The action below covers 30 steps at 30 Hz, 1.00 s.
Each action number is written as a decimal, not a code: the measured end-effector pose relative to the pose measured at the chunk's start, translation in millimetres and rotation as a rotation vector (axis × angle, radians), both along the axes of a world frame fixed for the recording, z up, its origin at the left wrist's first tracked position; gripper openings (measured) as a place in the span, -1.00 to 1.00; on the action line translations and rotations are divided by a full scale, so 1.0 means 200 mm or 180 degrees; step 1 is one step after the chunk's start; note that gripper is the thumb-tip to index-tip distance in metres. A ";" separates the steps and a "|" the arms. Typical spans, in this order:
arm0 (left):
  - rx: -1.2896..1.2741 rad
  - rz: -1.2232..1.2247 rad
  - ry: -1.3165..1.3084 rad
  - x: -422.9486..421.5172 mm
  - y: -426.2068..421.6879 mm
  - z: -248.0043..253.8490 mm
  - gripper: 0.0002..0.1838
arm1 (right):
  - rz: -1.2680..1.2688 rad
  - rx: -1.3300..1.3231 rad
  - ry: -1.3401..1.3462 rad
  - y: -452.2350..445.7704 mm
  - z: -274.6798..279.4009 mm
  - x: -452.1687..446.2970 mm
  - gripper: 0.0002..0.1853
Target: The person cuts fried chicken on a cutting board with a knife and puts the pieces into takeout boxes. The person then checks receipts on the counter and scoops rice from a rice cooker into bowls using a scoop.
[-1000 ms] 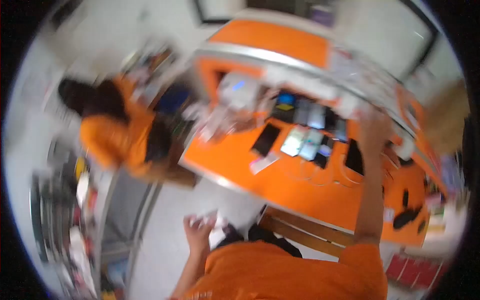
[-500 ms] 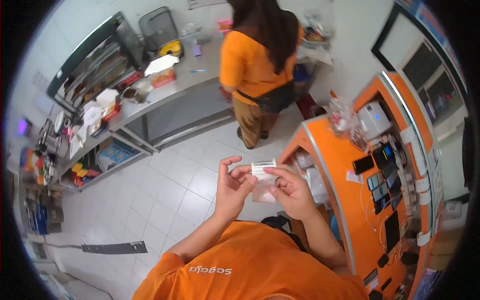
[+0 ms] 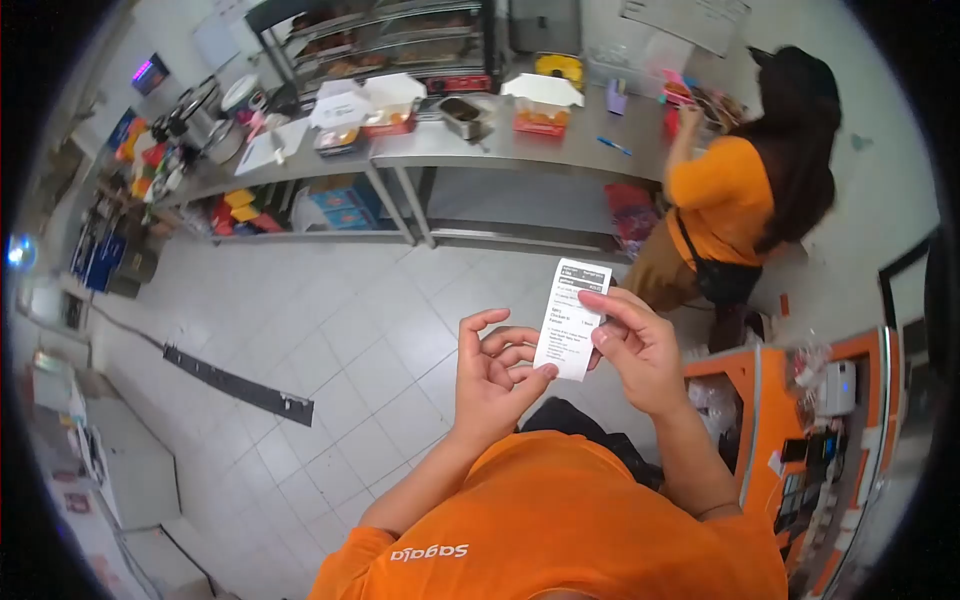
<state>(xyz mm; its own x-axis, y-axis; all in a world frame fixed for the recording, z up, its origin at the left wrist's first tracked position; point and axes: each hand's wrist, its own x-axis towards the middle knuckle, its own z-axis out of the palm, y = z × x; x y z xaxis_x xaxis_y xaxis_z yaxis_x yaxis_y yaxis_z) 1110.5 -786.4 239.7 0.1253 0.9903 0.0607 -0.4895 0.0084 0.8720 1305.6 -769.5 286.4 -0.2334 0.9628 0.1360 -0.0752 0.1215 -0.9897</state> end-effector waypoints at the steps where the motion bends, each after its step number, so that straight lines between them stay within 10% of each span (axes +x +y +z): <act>1: -0.0015 0.0122 0.0007 -0.06 0.05 0.00 -0.21 | 0.0096 0.0034 -0.0027 0.08 -0.01 -0.06 -0.59; 30: 0.0231 0.2302 0.0439 -1.74 2.21 0.03 -0.24 | 0.1159 0.0048 0.0845 2.81 -0.04 -2.12 -0.78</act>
